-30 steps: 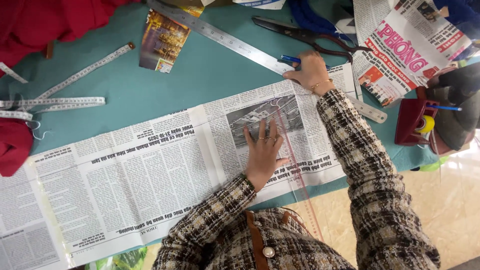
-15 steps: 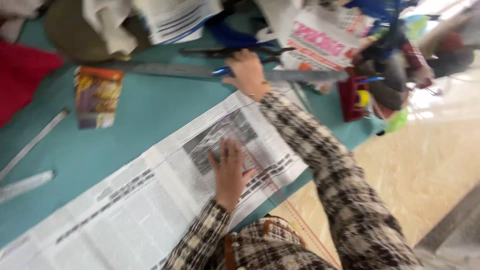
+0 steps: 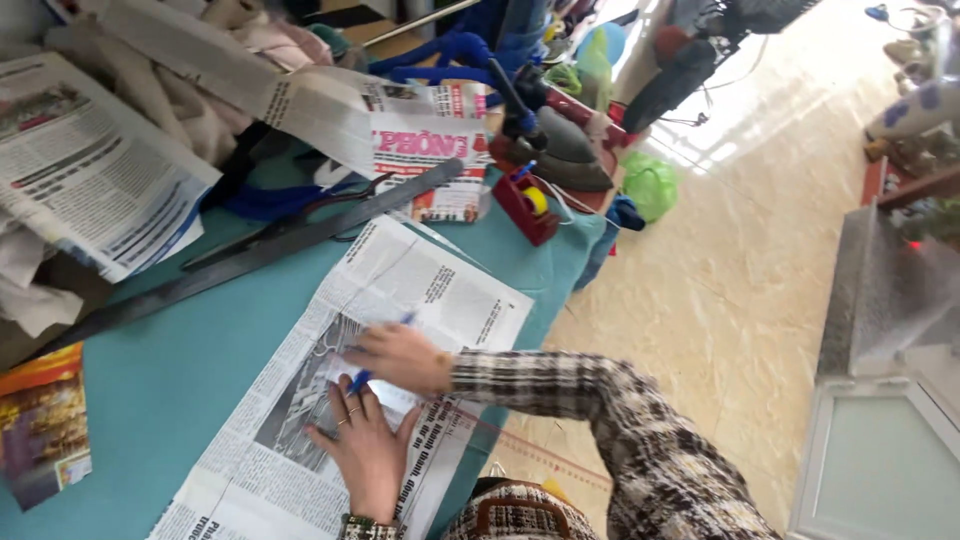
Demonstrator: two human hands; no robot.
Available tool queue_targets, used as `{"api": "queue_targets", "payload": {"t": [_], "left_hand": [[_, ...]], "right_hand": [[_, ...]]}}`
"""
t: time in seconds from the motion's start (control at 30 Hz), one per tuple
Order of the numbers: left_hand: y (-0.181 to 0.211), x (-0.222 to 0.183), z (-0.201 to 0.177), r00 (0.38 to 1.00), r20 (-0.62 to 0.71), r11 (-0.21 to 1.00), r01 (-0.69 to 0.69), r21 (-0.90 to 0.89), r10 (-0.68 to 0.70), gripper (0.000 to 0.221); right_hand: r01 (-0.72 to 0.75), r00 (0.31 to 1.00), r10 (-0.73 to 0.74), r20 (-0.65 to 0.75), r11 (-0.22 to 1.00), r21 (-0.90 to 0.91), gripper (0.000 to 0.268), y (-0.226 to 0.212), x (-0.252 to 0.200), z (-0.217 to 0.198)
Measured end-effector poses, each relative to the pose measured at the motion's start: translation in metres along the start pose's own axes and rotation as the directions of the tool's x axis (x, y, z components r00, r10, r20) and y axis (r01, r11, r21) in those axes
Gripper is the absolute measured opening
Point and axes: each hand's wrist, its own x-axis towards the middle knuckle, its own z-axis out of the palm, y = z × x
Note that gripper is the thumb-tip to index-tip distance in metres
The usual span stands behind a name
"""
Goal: Drafting a pattern on newspaper using a ruler and pen, then preparing and measuring red fabric.
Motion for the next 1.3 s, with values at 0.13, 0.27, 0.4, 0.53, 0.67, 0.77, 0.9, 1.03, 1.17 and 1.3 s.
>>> {"api": "queue_targets", "payload": {"t": [0.13, 0.27, 0.4, 0.53, 0.67, 0.77, 0.9, 1.03, 1.17, 1.3], "left_hand": [[0.001, -0.004, -0.010, 1.000, 0.009, 1.000, -0.006, -0.023, 0.006, 0.097], [-0.003, -0.010, -0.005, 0.999, 0.038, 0.997, 0.008, -0.074, -0.005, 0.102], [-0.006, -0.012, -0.003, 0.995, 0.095, 0.998, 0.018, -0.056, -0.013, 0.106], [-0.007, -0.011, -0.005, 0.988, 0.153, 0.997, 0.030, -0.074, -0.019, 0.106], [-0.005, -0.014, -0.002, 0.998, 0.055, 0.997, 0.011, -0.071, -0.007, 0.107], [-0.010, -0.011, -0.011, 0.994, 0.103, 0.971, 0.067, -0.228, -0.044, 0.101], [-0.016, -0.018, -0.082, 0.911, 0.207, 0.309, 0.325, -0.894, -0.357, 0.105], [-0.043, -0.046, -0.096, 0.696, 0.435, -0.375, 0.250, -0.893, -0.572, 0.091], [-0.053, -0.078, -0.066, 0.743, 0.558, -0.698, 0.175, -0.695, -0.369, 0.033], [-0.065, -0.094, -0.003, 0.703, 0.471, -0.685, -0.032, -0.728, -0.533, 0.011]], "right_hand": [[-0.218, 0.963, 0.207, -0.172, 0.975, -0.050, 0.032, 0.053, -0.063, -0.028], [-0.508, 0.858, 0.457, -0.234, 0.825, -0.249, 0.044, 0.091, -0.124, 0.002], [-0.613, 0.784, 0.575, -0.234, 0.776, -0.146, 0.056, 0.043, -0.173, -0.012], [-0.608, 0.771, 0.631, -0.090, 0.770, 0.193, 0.056, -0.057, -0.223, -0.050], [-0.597, 0.799, 0.594, 0.091, 0.766, 0.241, 0.082, -0.079, -0.265, -0.036], [-0.524, 0.846, 0.528, 0.066, 0.805, 0.279, 0.069, -0.072, -0.265, -0.034], [-0.388, 0.897, 0.438, -0.059, 0.846, 0.367, 0.050, -0.062, -0.229, -0.062], [-0.098, 0.985, 0.139, -0.098, 0.936, 0.339, 0.063, -0.040, -0.166, -0.079], [0.215, 0.969, -0.152, -0.196, 0.907, 0.362, 0.051, -0.021, -0.102, -0.056], [0.383, 0.923, -0.334, -0.190, 0.838, 0.390, 0.062, -0.004, -0.052, -0.045]]}}
